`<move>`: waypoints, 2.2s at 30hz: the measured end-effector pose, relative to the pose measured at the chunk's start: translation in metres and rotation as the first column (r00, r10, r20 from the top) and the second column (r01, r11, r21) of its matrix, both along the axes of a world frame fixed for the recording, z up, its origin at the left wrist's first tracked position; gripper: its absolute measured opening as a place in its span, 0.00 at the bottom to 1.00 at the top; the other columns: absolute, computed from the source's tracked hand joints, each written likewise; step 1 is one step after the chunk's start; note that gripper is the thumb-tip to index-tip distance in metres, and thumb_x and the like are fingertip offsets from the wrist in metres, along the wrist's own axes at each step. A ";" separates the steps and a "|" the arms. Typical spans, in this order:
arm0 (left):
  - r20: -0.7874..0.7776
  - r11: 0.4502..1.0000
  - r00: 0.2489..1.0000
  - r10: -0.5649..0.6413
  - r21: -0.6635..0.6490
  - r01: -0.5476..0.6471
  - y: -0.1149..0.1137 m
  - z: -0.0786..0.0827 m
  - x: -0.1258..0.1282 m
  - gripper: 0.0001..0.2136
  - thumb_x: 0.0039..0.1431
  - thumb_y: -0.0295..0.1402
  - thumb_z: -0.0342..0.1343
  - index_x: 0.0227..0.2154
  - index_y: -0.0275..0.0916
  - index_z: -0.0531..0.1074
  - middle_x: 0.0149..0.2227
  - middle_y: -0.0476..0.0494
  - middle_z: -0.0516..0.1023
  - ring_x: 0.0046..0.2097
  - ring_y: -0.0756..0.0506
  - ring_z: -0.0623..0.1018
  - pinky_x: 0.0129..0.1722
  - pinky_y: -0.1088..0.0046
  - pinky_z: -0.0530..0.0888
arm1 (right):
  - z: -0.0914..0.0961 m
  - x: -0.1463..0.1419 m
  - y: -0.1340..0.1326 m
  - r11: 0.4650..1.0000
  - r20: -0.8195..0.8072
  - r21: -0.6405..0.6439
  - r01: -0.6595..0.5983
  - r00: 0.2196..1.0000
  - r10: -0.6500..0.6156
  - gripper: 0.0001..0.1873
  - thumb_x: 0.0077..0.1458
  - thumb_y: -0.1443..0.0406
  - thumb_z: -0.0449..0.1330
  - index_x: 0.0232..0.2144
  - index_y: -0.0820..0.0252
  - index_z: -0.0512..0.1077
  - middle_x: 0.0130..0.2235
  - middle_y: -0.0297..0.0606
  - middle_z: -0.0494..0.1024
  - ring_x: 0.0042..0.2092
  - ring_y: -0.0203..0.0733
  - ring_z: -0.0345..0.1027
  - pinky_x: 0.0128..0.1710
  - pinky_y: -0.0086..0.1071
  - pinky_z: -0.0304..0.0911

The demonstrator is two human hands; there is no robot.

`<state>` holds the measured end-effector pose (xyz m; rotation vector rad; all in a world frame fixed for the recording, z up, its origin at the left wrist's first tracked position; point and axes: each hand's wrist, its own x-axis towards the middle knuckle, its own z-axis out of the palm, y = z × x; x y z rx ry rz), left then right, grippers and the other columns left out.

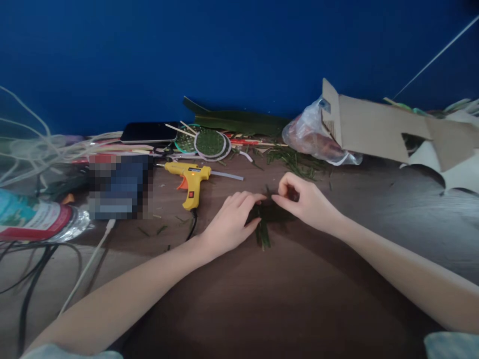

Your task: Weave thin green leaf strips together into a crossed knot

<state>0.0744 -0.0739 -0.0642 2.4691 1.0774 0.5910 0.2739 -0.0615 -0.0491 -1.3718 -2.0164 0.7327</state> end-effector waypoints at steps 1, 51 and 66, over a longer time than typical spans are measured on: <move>-0.001 1.000 1.000 -0.001 0.007 0.001 0.000 -0.001 0.000 0.16 0.54 0.23 0.53 0.45 0.39 0.61 0.43 0.45 0.70 0.45 0.44 0.70 0.44 0.65 0.68 | 0.000 0.001 0.001 0.999 0.007 -0.030 -0.019 1.000 0.019 0.09 0.49 0.68 0.56 0.25 0.57 0.57 0.23 0.28 0.61 0.25 0.32 0.54 0.26 0.28 0.52; -0.186 0.988 0.978 0.094 0.141 -0.068 -0.006 0.006 0.000 0.09 0.52 0.33 0.56 0.35 0.37 0.64 0.38 0.43 0.71 0.42 0.41 0.69 0.39 0.63 0.66 | 0.002 -0.008 -0.029 0.975 0.478 0.100 -0.197 0.869 0.127 0.12 0.54 0.64 0.56 0.42 0.58 0.64 0.43 0.42 0.70 0.44 0.48 0.61 0.40 0.42 0.60; -0.065 0.994 0.992 0.107 0.020 -0.106 0.001 0.009 -0.004 0.06 0.52 0.26 0.56 0.33 0.38 0.65 0.37 0.46 0.72 0.42 0.44 0.70 0.42 0.64 0.67 | -0.001 -0.009 -0.027 0.987 0.380 0.097 -0.126 0.921 0.080 0.04 0.56 0.66 0.53 0.36 0.58 0.65 0.39 0.40 0.70 0.42 0.46 0.62 0.40 0.41 0.58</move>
